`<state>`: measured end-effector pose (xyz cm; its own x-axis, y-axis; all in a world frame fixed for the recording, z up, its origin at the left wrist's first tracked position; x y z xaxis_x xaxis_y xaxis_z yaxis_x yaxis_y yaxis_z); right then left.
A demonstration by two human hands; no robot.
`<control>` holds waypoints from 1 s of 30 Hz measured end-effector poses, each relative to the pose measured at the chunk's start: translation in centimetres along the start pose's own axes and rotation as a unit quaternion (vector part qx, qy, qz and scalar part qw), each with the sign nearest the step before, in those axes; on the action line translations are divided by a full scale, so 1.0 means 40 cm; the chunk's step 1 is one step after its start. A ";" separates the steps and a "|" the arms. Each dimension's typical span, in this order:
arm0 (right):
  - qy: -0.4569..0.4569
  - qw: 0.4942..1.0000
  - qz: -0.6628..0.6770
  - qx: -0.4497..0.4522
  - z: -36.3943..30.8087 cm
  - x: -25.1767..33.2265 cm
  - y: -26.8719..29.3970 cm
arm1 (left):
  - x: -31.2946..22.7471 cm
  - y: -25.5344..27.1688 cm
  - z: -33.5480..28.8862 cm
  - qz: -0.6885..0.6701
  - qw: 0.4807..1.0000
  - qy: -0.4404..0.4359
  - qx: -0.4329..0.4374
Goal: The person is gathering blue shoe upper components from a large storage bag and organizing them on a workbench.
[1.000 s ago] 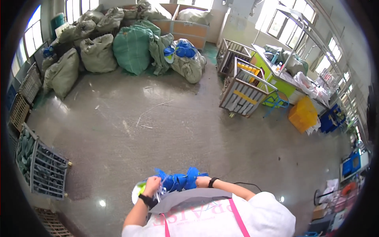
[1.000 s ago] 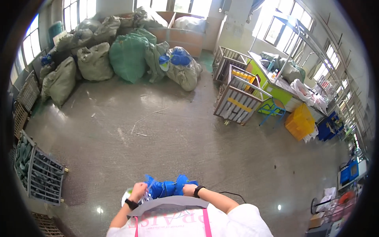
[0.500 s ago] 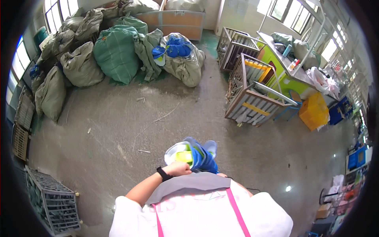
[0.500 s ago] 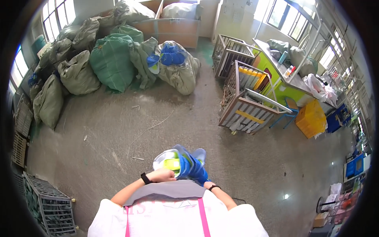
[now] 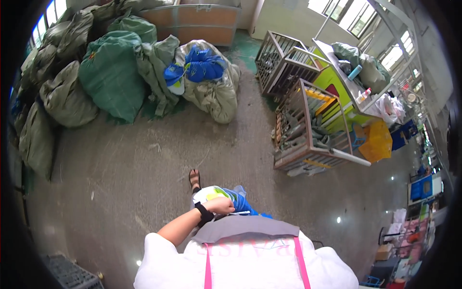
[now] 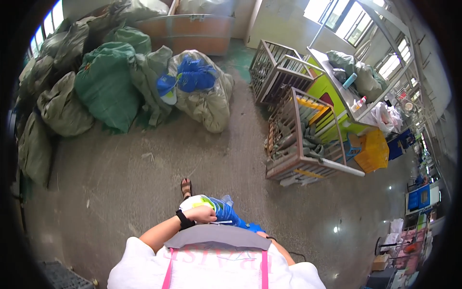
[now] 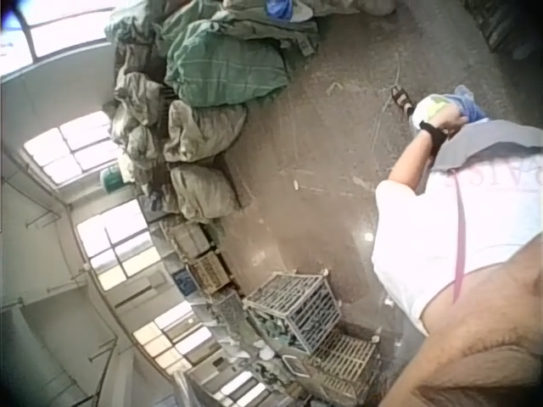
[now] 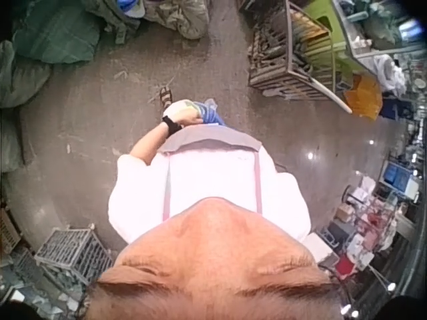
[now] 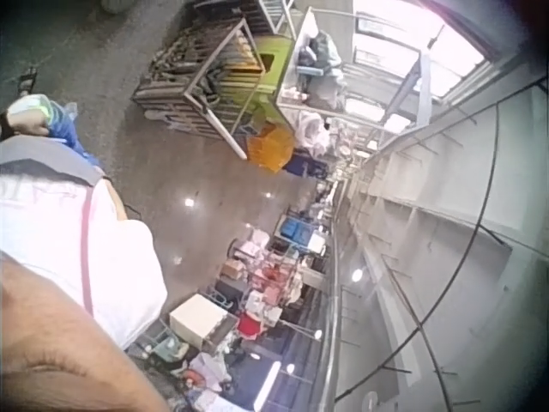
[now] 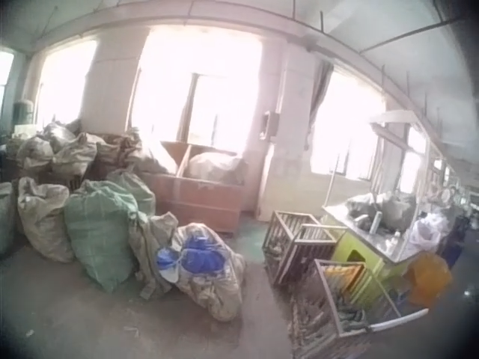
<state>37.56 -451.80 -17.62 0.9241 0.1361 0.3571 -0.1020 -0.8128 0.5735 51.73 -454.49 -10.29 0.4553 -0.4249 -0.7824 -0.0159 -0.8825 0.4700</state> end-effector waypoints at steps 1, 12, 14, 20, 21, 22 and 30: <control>0.003 1.000 -0.009 -0.003 0.036 0.001 0.038 | 0.062 0.064 -0.014 -0.040 0.999 -0.001 -0.009; -0.081 0.993 0.060 0.066 0.208 -0.007 0.416 | 0.786 0.471 -0.056 -0.027 0.962 0.260 0.081; -0.064 0.994 0.050 0.069 0.287 0.008 0.474 | 0.906 0.514 -0.092 -0.083 0.922 0.374 0.054; 0.013 0.994 0.091 0.066 0.357 0.159 0.529 | 1.148 0.430 -0.253 -0.051 0.926 0.339 -0.156; 0.032 0.992 0.100 0.071 0.356 0.175 0.505 | 1.192 0.400 -0.285 0.010 0.936 0.278 -0.216; 0.031 0.991 0.112 0.069 0.340 0.167 0.469 | 1.168 0.446 -0.243 -0.142 0.934 0.291 -0.149; -0.114 0.964 0.235 0.045 0.089 0.163 0.205 | 0.953 0.373 -0.210 -0.008 0.924 0.373 0.079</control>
<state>44.06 -459.61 -13.22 0.8418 -0.3787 0.3847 -0.5061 -0.8015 0.3184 76.35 -482.16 -29.68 0.9429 -0.2061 -0.2615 -0.1065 -0.9308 0.3496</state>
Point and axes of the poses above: each hand's wrist, its own z-axis towards the middle knuckle, its own y-axis out of the back of the hand, x = y × z, the point moved 1 cm from there along z, towards the middle knuckle, and after that the axes turned 13 degrees about x, right-handed, at the moved point
